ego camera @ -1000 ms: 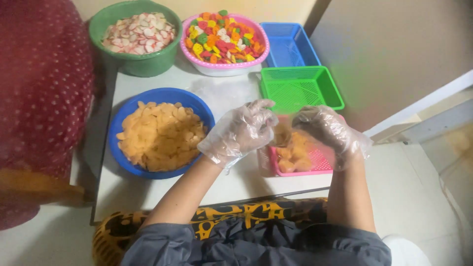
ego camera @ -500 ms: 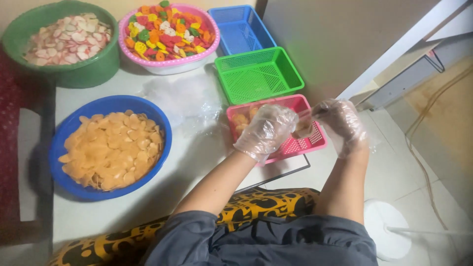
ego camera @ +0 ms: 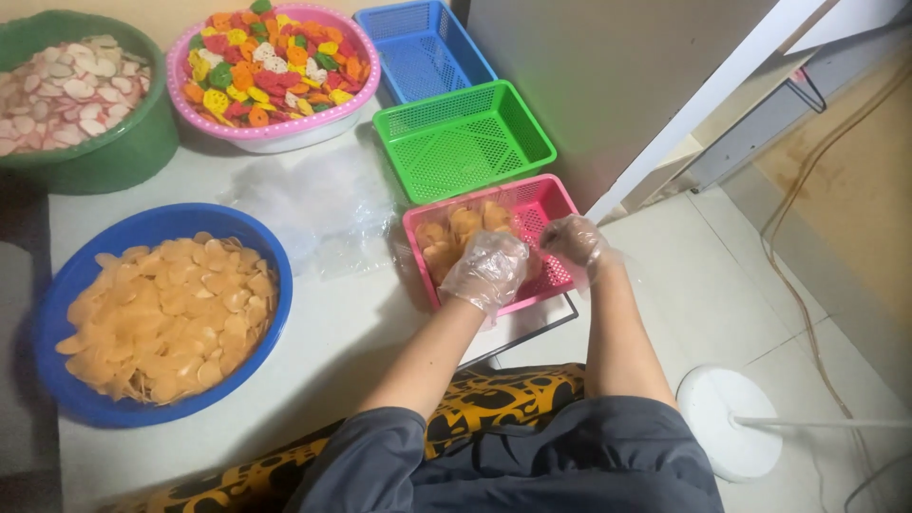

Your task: Sorting and transferring fried snacks from a blue bowl into a pink basket while wearing plastic gloves.

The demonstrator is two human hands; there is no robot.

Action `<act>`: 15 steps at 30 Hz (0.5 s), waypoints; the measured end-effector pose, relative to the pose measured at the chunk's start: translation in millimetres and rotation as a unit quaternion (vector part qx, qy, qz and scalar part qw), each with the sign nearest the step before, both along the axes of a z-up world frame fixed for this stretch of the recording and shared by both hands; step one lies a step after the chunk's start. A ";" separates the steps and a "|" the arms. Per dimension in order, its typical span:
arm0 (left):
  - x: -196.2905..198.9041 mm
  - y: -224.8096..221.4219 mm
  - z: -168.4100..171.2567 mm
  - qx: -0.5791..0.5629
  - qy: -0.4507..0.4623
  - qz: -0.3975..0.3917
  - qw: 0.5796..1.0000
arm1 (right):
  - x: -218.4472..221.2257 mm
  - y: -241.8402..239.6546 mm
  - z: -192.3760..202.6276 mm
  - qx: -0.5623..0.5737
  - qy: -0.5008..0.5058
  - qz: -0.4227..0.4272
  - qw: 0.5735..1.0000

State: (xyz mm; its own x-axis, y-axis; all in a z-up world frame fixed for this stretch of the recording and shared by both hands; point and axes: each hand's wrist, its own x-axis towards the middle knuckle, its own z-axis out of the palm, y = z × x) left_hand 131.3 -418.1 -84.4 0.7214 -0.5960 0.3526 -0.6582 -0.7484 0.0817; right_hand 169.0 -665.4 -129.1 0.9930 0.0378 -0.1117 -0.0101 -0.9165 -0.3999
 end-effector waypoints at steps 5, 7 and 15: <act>-5.8 -5.4 -3.3 -0.011 -0.046 0.038 0.998 | 0.0 6.9 8.5 0.003 0.006 0.028 1.000; -6.7 -2.1 1.2 -0.010 -0.038 0.037 0.999 | 3.3 5.0 5.6 0.015 0.018 0.033 0.999; -21.6 42.3 62.1 0.224 -0.159 0.043 0.961 | 3.8 3.1 11.1 0.079 0.023 0.011 0.997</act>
